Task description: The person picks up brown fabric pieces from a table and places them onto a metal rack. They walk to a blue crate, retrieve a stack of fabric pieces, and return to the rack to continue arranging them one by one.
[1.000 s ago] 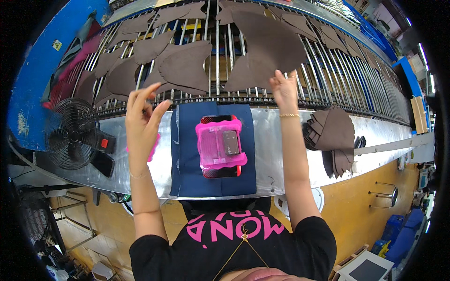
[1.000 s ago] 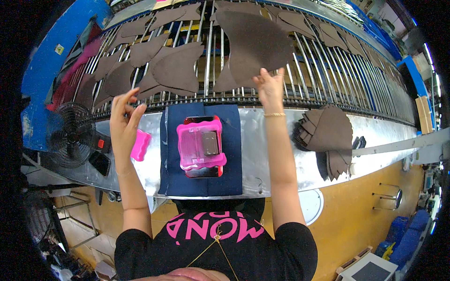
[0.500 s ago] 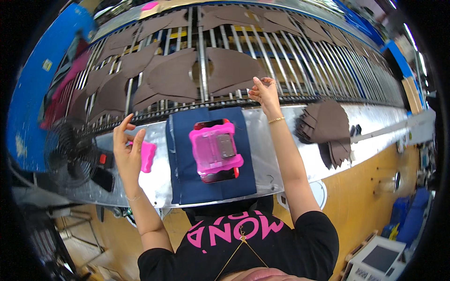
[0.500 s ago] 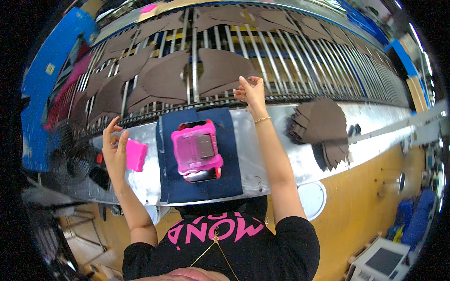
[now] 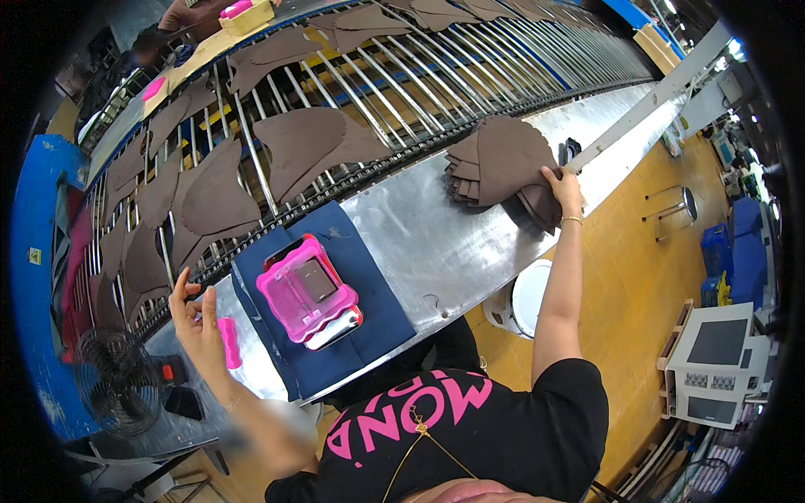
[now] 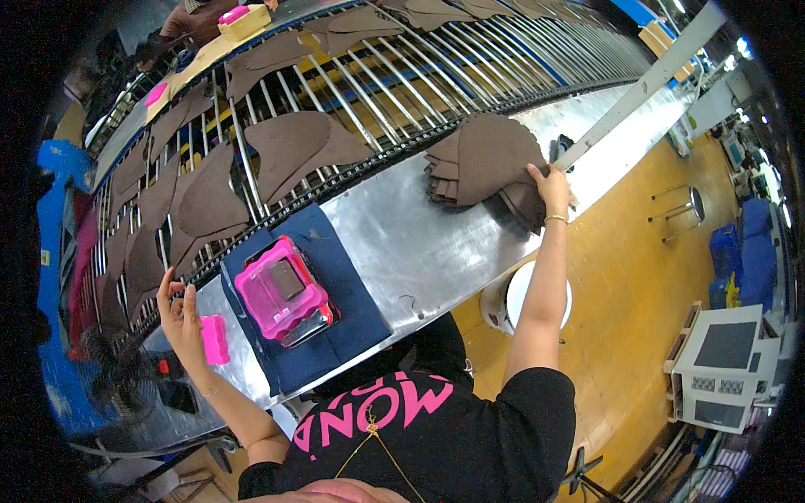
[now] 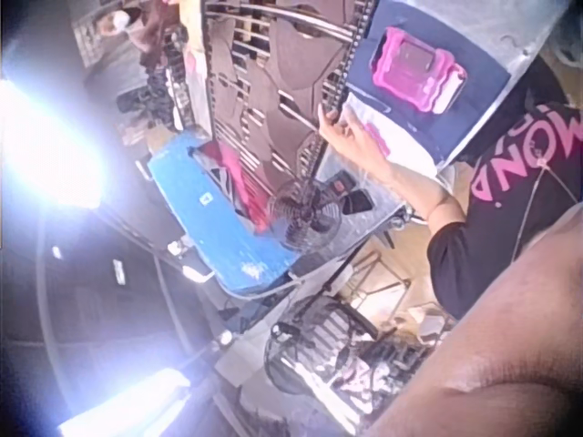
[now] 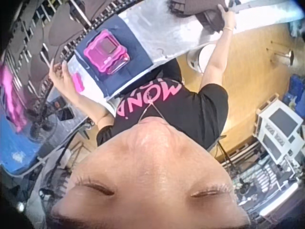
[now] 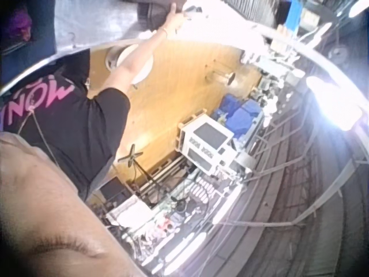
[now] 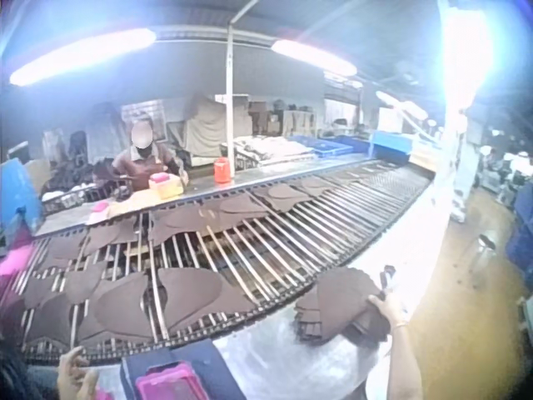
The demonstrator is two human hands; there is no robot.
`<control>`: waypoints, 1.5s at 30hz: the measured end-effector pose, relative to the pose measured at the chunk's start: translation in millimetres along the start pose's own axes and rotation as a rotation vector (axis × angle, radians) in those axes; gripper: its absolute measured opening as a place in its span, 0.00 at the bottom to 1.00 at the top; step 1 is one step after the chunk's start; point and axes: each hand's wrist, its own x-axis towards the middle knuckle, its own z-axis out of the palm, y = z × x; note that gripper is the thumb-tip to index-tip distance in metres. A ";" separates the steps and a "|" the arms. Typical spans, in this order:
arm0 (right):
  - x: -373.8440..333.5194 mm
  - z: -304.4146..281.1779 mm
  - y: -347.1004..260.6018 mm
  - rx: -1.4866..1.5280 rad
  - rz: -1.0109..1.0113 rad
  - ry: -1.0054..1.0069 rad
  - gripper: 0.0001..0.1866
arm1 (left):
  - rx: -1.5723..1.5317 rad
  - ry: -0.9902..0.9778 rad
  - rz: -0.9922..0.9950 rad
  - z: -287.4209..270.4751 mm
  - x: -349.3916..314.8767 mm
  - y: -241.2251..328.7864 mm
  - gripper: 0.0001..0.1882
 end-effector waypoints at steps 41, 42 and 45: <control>-276.9 -76.1 -308.0 1.237 -1.109 -0.870 0.11 | -0.266 0.202 0.046 -86.9 -29.6 14.8 0.07; -276.1 -82.3 -305.7 1.280 -1.095 -0.866 0.10 | -0.238 0.164 0.046 -87.9 -30.5 8.8 0.06; -259.5 -84.3 -293.3 1.140 -1.174 -0.820 0.11 | -0.103 0.006 0.028 -81.1 -31.7 -0.6 0.04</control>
